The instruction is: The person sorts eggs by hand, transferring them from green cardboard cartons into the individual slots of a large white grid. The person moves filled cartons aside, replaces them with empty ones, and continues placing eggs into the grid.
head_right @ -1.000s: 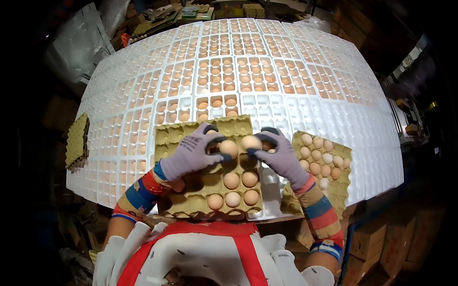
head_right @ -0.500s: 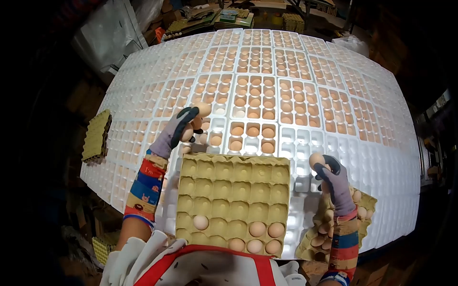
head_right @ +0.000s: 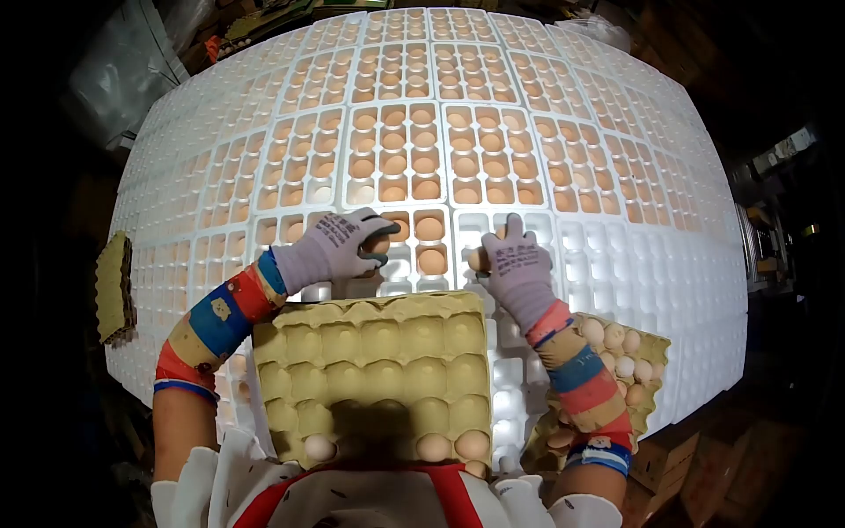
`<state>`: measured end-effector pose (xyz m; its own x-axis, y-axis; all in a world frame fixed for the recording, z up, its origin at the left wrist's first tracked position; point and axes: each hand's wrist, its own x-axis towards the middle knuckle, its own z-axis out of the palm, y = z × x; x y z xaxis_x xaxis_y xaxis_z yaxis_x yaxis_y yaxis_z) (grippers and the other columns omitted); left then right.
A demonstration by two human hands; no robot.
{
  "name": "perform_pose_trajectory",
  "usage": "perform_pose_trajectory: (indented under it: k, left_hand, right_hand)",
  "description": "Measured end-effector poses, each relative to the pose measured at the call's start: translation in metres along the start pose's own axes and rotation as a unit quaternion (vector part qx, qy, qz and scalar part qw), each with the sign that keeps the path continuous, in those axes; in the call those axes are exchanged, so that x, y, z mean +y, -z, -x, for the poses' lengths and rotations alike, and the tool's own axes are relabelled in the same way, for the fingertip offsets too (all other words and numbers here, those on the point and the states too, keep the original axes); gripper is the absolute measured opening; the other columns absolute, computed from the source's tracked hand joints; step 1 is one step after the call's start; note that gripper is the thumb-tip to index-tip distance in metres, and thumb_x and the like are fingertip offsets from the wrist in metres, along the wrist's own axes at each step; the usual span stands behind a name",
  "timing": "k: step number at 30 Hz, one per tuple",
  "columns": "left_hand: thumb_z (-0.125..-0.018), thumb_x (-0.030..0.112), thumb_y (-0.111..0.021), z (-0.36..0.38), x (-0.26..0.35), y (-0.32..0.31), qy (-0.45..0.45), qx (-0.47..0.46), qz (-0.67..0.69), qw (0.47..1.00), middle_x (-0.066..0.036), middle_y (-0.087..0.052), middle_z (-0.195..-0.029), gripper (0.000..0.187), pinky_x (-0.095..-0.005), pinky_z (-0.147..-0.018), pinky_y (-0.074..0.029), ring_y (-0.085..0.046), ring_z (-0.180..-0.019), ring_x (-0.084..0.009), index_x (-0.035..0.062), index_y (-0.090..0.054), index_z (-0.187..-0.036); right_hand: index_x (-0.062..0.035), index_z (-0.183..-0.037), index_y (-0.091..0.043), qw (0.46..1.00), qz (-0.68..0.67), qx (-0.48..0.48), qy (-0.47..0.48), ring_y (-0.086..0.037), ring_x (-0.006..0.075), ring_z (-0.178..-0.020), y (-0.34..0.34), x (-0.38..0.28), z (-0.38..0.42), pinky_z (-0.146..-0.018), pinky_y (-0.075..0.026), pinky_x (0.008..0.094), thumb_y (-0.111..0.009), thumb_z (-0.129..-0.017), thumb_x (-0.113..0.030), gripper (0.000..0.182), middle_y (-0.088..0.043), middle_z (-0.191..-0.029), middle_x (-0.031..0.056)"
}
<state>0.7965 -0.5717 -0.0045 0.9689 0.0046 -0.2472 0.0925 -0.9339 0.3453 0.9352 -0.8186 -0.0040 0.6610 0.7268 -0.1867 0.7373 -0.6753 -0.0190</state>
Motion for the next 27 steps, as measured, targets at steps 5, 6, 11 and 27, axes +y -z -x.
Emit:
perform_pose_trajectory:
  k: [5, 6, 11, 27]
  left_hand:
    - [-0.082, 0.043, -0.065, -0.021, 0.012, -0.019, -0.026, -0.176, -0.087, 0.98, -0.012, -0.059, -0.113, 0.062, -0.0425, -0.088, -0.049, -0.062, -0.103, -0.029, 0.0154, -0.049, -0.134]
    - [-0.082, 0.046, -0.063, -0.026, 0.01, -0.019, -0.01, -0.162, -0.017, 0.987, -0.014, -0.061, -0.11, 0.057, -0.0427, -0.089, -0.049, -0.062, -0.102, -0.0304, 0.0141, -0.055, -0.129]
    - [-0.095, 0.021, -0.052, -0.045, 0.0, -0.002, 0.066, -0.114, 0.555, 0.822, -0.009, -0.059, -0.121, 0.036, -0.0293, -0.086, -0.053, -0.06, -0.103, -0.0147, 0.0027, -0.056, -0.126]
    - [-0.08, 0.043, -0.063, -0.122, 0.144, -0.003, -0.157, -0.113, -0.033, 0.981, -0.016, -0.053, -0.125, 0.065, -0.042, -0.096, -0.045, -0.055, -0.114, -0.0338, 0.0077, -0.052, -0.133]
  right_hand:
    - [-0.0211, -0.117, -0.062, 0.996, -0.087, 0.0, 0.036, -0.063, 0.0325, -0.099, -0.012, 0.004, -0.015, -0.079, -0.053, 0.0435, -0.063, -0.081, -0.03, 0.037, -0.052, -0.119, 0.0163]
    - [-0.0223, -0.122, -0.06, 0.995, -0.091, 0.014, 0.047, -0.063, 0.0323, -0.1, -0.014, 0.008, -0.022, -0.081, -0.053, 0.0435, -0.062, -0.083, -0.032, 0.04, -0.051, -0.123, 0.017]
    - [-0.0206, -0.13, -0.055, 0.956, -0.279, 0.093, 0.014, -0.063, 0.0327, -0.101, -0.019, 0.029, -0.048, -0.085, -0.05, 0.0422, -0.052, -0.092, -0.032, 0.04, -0.058, -0.124, 0.0134]
    - [0.0024, -0.124, -0.06, 0.595, -0.753, 0.273, -0.064, -0.062, 0.0122, -0.083, 0.005, 0.071, 0.048, -0.076, -0.051, 0.0252, -0.052, -0.098, -0.017, 0.034, -0.068, -0.103, 0.0107]
